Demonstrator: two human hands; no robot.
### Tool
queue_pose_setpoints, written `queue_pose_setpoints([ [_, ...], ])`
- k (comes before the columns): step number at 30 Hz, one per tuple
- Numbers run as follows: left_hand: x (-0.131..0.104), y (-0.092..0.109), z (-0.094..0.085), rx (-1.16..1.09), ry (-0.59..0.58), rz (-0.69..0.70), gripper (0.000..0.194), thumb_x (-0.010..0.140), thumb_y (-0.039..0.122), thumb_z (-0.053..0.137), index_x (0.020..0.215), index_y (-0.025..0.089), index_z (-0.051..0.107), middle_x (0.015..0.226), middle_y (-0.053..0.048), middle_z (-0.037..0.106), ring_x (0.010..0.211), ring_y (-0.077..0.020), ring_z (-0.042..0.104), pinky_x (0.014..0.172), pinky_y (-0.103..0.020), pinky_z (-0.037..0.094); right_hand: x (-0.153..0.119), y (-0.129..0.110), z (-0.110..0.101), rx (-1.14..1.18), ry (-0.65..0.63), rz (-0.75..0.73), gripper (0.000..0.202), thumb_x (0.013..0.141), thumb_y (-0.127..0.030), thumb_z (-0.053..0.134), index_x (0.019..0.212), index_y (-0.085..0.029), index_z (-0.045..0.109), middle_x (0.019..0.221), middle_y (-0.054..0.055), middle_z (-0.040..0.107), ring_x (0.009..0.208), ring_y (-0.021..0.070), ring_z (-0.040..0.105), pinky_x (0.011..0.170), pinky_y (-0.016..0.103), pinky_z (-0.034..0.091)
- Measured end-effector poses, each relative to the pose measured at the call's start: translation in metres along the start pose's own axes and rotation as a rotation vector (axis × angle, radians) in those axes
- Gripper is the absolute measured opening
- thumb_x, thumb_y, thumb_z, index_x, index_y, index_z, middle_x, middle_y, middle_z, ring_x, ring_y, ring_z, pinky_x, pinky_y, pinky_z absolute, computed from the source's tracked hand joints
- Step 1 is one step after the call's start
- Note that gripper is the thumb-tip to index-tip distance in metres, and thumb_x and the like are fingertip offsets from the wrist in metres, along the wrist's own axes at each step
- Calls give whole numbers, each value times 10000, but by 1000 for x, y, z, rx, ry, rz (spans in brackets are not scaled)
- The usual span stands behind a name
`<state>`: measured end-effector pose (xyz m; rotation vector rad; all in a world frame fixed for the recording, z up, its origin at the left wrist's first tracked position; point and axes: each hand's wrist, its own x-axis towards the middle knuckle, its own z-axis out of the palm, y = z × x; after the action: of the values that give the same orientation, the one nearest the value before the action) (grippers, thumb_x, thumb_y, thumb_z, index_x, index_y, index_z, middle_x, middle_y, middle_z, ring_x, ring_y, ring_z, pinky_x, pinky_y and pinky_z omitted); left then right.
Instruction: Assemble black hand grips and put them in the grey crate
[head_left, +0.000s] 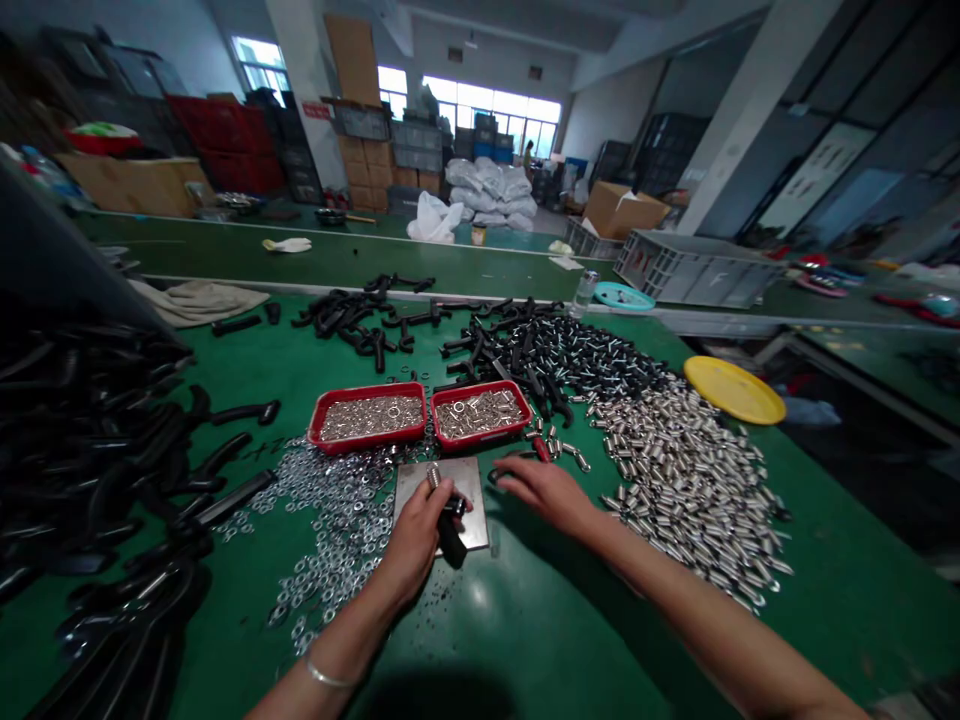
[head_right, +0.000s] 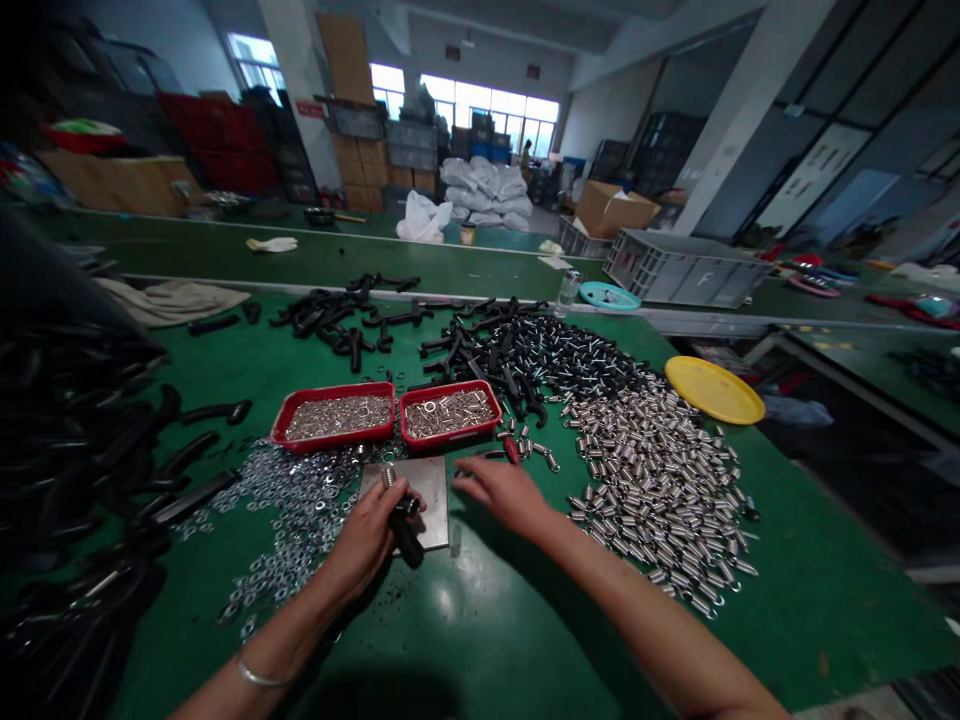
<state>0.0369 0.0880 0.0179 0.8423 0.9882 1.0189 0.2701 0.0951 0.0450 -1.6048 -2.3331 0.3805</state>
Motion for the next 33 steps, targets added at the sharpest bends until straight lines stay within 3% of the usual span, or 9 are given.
queue_pose_setpoints([
  [4,20,-9,-13,-181,53,1,388,785,494,748,853,163,558,750,-8,631,620,-111,551,603,-235,464,19,97,-32,-226,128,364,310,998,-174,406,1180,-129,654,1118,139,685,1008,211,627,859,287,446],
  [9,33,-20,-27,-336,-93,-92,308,824,390,747,823,140,567,708,-4,577,569,-88,447,593,-271,462,44,181,-52,-430,186,512,349,910,-18,410,1173,-58,636,1216,236,599,1107,283,525,931,360,392],
  [14,33,-20,-28,-387,-124,-118,249,878,351,700,848,135,580,704,-10,569,576,-91,438,613,-281,457,61,215,-60,-535,107,469,283,914,-39,424,1042,-82,673,1098,212,642,1067,285,527,879,349,395],
  [21,34,-16,-30,-453,-194,-154,236,893,337,683,855,138,563,695,-5,545,600,-96,461,641,-273,450,53,232,-67,-548,46,357,275,896,-53,464,1120,-107,615,1002,185,655,978,272,571,782,330,416],
  [24,33,-16,-31,-456,-198,-143,241,890,342,687,869,142,554,695,-5,555,594,-97,469,641,-274,451,44,220,-66,-547,108,387,237,934,-124,446,1118,-82,588,1020,208,637,953,274,588,757,339,438],
  [26,31,-16,-29,-444,-177,-115,262,877,358,700,876,144,549,695,-7,565,593,-99,476,637,-273,453,34,190,-55,-433,235,387,240,955,-208,458,1129,-89,573,1061,212,623,952,274,596,769,353,460],
  [28,27,-16,-25,-424,-131,-79,300,857,389,720,874,146,544,699,-7,575,593,-99,483,634,-271,456,17,140,-34,-122,379,324,226,947,-303,524,1094,-141,580,1031,156,637,911,252,612,781,352,486],
  [30,22,-17,-20,-389,-68,-51,344,836,432,733,866,147,540,716,-14,591,605,-102,502,638,-269,459,-3,78,-10,240,377,251,255,945,-382,559,1117,-194,563,968,85,656,824,218,633,740,335,515],
  [33,12,-18,-8,-294,-17,-31,378,839,490,709,880,150,549,770,-32,617,654,-118,545,654,-263,463,-27,-7,18,438,365,134,219,930,-379,607,1070,-215,570,954,57,641,809,201,629,748,336,530],
])
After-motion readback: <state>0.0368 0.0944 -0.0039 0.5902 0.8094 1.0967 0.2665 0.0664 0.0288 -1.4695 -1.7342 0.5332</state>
